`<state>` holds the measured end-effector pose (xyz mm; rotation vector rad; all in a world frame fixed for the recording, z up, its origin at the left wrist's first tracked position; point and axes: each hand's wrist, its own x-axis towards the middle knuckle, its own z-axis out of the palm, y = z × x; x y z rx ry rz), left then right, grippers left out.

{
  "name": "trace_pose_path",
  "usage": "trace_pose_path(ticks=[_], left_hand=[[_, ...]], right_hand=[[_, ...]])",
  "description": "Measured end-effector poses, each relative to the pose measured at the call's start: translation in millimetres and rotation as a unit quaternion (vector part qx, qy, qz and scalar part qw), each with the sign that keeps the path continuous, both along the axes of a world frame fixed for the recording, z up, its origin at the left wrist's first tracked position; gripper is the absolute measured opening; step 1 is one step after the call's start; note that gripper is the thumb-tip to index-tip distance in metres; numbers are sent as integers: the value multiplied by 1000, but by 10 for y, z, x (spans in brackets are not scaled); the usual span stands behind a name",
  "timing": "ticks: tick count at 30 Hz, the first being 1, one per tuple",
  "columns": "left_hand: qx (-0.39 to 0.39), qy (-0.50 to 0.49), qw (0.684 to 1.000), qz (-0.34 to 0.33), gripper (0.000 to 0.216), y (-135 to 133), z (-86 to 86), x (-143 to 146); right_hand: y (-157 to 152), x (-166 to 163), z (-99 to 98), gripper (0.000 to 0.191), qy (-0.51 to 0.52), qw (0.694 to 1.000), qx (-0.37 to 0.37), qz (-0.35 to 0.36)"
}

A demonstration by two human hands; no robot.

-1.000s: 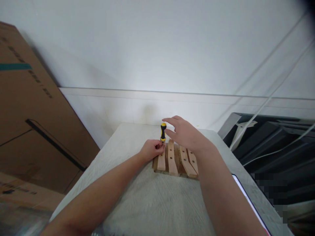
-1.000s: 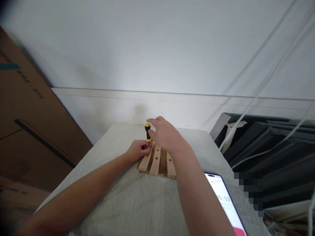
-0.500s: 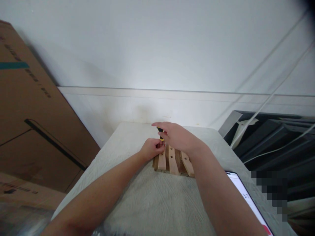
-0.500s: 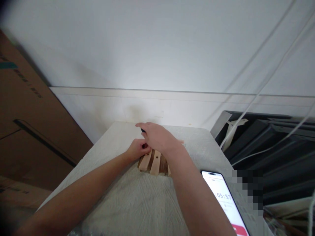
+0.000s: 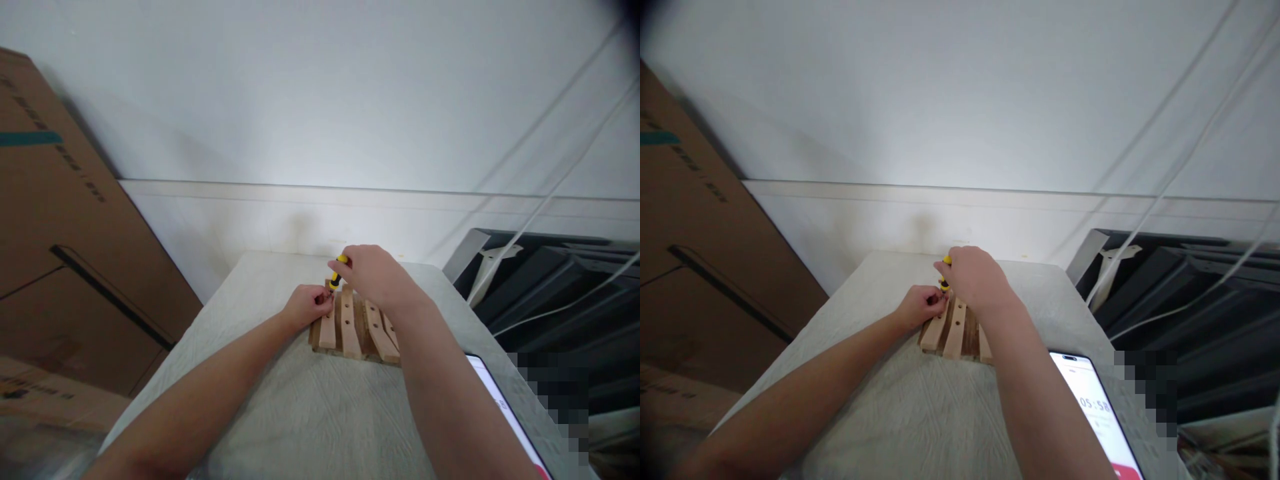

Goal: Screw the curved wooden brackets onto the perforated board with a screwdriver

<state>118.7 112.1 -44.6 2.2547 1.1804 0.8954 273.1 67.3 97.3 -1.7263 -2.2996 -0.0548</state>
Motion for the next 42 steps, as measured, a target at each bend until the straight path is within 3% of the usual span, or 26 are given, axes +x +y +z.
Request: trace_pose_path(ticks=[3,11,13,18,24,31,34,38,40,42], left_hand=[[-8,-7,1000,-1,25,-4,0,1],[-14,-3,1000,-5,25,-17,3,-11],[-9,-5,1000,-7,25,-9,-9,-11],[-11,-1,1000,-7,25,4,-17,-14],[-16,-2,1000,-11,25,-7,-6,-14],[-13,-8,1000,2,24,-9,-1,5],[-18,-3,1000,-1,24,-12,13,3],[-12,-6,1000,-10,24,-7,7,-9],[-8,-6,1000,-10,23,-4,0,-15],[-6,-6,1000,-8,24,-6,0,-16]], right_hand=[[30,35,-6,40,16,1000,1,-16],[-9,53,-26,44,83,991,5,103],[-21,57,-4,42,63,995,1,79],[31,47,1,41,-2,997,11,-72],[60,63,-44,36,6,1000,9,29],[-15,-12,-3,45,-2,994,26,-110],[10,-23,-33,38,26,999,21,-43],[34,32,-73,46,55,998,-6,40],[21,53,-61,48,41,998,-21,46],[-1,50,-29,42,13,1000,-18,8]])
